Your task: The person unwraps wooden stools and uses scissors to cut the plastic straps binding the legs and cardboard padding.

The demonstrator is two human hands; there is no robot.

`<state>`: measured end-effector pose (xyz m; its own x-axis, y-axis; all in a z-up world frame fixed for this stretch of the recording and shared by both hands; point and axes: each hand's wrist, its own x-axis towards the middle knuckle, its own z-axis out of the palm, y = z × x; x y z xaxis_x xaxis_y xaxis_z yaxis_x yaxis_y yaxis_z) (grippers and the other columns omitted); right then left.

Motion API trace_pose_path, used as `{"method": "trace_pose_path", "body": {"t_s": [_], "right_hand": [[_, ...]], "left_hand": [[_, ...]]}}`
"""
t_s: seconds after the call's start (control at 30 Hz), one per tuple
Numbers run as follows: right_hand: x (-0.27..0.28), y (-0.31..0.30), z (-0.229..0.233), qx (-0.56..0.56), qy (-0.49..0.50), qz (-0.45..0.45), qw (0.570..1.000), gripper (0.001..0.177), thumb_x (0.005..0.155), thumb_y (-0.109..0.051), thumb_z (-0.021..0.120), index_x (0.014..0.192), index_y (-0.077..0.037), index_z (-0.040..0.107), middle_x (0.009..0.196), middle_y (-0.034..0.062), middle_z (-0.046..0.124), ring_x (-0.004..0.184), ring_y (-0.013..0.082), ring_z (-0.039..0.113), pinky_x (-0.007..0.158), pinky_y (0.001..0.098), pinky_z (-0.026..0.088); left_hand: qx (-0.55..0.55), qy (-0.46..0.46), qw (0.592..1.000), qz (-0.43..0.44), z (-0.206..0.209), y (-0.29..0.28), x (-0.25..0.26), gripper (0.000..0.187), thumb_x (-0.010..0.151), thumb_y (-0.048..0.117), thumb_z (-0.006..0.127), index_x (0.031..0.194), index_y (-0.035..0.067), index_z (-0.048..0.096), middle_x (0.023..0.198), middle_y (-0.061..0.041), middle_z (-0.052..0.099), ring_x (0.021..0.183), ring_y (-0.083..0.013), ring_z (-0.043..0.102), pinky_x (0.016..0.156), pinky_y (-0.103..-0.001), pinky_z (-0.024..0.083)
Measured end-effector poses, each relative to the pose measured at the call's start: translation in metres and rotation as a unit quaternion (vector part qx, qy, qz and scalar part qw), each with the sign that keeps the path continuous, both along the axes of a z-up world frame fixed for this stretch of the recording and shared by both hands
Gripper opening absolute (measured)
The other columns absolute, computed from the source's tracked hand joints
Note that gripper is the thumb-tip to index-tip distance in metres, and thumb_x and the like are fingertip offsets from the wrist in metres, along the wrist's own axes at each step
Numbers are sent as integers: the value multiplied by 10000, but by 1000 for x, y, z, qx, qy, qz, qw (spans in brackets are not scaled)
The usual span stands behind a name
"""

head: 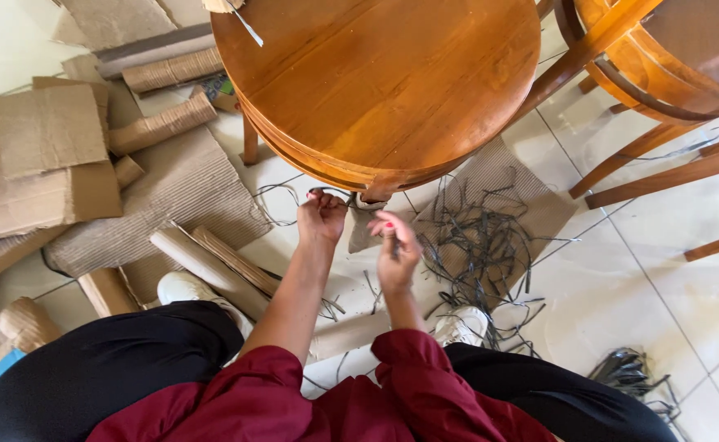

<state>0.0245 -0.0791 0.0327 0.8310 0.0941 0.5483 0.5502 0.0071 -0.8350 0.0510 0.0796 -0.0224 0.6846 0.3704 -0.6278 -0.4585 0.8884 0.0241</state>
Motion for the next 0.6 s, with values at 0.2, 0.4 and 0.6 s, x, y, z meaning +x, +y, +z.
{"method": "trace_pose_path", "body": {"t_s": [0.2, 0.4, 0.6], "right_hand": [[-15, 9, -61, -118, 8, 48, 992, 301, 909, 64, 620, 1046, -142, 792, 875, 71, 755, 784, 264, 732, 791, 354, 582], [-2, -27, -43, -223, -110, 56, 967, 420, 838, 131, 545, 1125, -98, 748, 967, 101, 756, 841, 309, 729, 771, 432, 571], [39, -43, -55, -346, -188, 14, 919, 344, 878, 81, 561, 1073, -128, 752, 869, 101, 726, 804, 317, 717, 786, 445, 553]], "left_hand": [[5, -4, 1000, -27, -21, 4, 31, 430, 1112, 190, 178, 793, 118, 458, 624, 76, 329, 520, -55, 360, 504, -182, 310], [-39, -4, 999, -17, -1, 5, 33, 340, 1063, 87, 316, 916, -31, 599, 769, -101, 568, 674, -267, 605, 654, -333, 562], [-63, 0, 998, 3, -37, 13, 44, 284, 1024, 29, 342, 987, -113, 586, 819, -165, 580, 783, -323, 679, 737, -406, 620]]}}
